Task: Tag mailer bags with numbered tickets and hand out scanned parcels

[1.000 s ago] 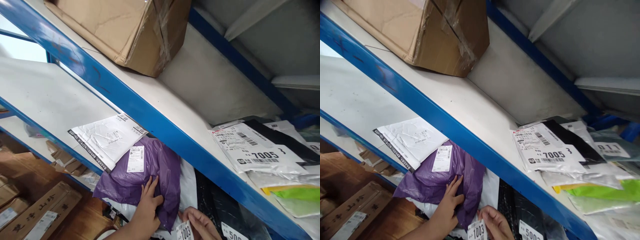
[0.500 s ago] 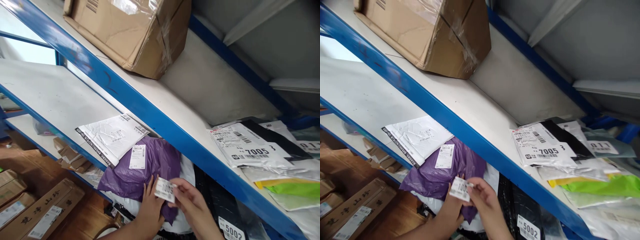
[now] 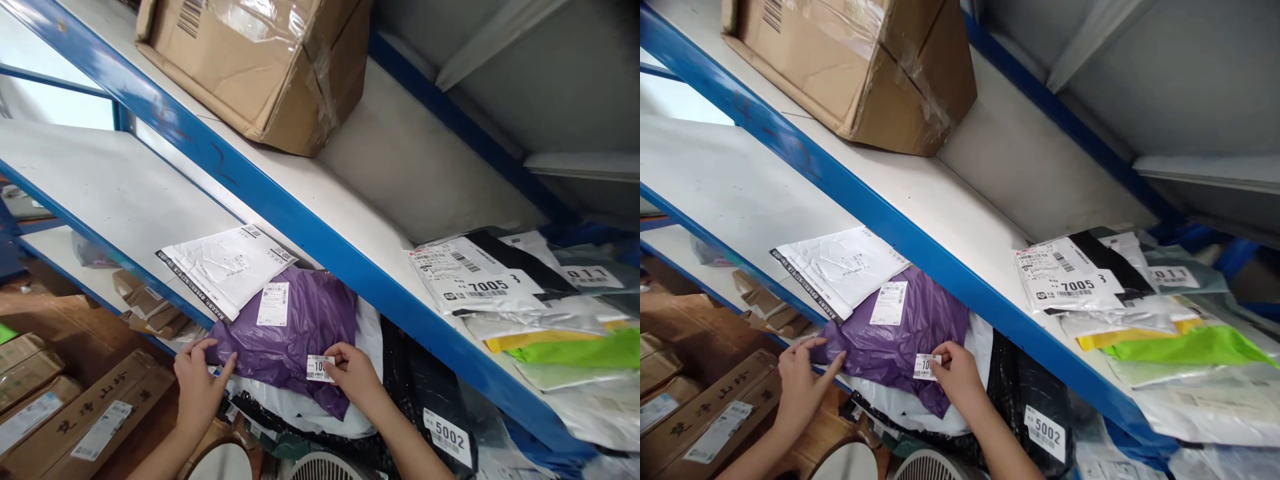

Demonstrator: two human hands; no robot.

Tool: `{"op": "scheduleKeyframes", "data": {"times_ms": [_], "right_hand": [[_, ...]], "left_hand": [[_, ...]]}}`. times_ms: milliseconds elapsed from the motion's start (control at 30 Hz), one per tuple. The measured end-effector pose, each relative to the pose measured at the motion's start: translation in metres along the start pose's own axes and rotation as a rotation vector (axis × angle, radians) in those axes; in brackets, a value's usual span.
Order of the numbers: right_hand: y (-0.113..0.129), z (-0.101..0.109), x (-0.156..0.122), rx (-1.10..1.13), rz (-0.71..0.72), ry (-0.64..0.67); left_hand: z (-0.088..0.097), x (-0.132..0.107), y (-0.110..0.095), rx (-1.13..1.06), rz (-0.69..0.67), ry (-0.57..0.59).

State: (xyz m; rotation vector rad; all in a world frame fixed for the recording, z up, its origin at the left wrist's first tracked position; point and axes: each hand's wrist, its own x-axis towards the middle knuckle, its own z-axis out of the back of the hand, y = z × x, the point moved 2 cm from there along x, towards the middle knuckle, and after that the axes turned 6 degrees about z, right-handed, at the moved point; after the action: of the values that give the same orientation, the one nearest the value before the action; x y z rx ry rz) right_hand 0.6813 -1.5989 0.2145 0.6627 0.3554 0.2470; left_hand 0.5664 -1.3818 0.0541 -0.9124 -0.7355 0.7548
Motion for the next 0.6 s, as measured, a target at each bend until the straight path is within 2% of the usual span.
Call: {"op": "scheduleKeyframes", "data": {"times_ms": [67,167,267,367,467,533,600], "right_hand": [[0.009,-0.003,-0.002,-0.285,0.044,-0.033],[0.023,-0.013,-0.005,-0.739,0.101,-0.008],[0.033,-0.017,-0.01,-1.067,0.024,-0.019],[0.038,-0.011,-0.016,-1.178,-0.06,-0.158],[0.036,-0.005,-0.019,-1.183,-0.101,-0.255],[0.036,-0.003,-0.019,-1.169,-0.103,-0.269],[0.036,-0.001,-0.018,-1.159,-0.091,-0.253]], "left_hand": [[-0.007,0.005,0.016,-0.029,0.078,0.051],[-0.016,0.007,0.028,-0.122,0.132,0.174],[-0.021,0.004,0.029,-0.16,0.169,0.216],[-0.021,0.001,0.026,-0.161,0.157,0.222],[-0.012,0.008,0.025,-0.112,0.106,0.135],[-0.002,0.025,0.025,-0.012,0.0,0.056],[0.006,0.053,0.023,0.178,-0.137,0.035]]}}
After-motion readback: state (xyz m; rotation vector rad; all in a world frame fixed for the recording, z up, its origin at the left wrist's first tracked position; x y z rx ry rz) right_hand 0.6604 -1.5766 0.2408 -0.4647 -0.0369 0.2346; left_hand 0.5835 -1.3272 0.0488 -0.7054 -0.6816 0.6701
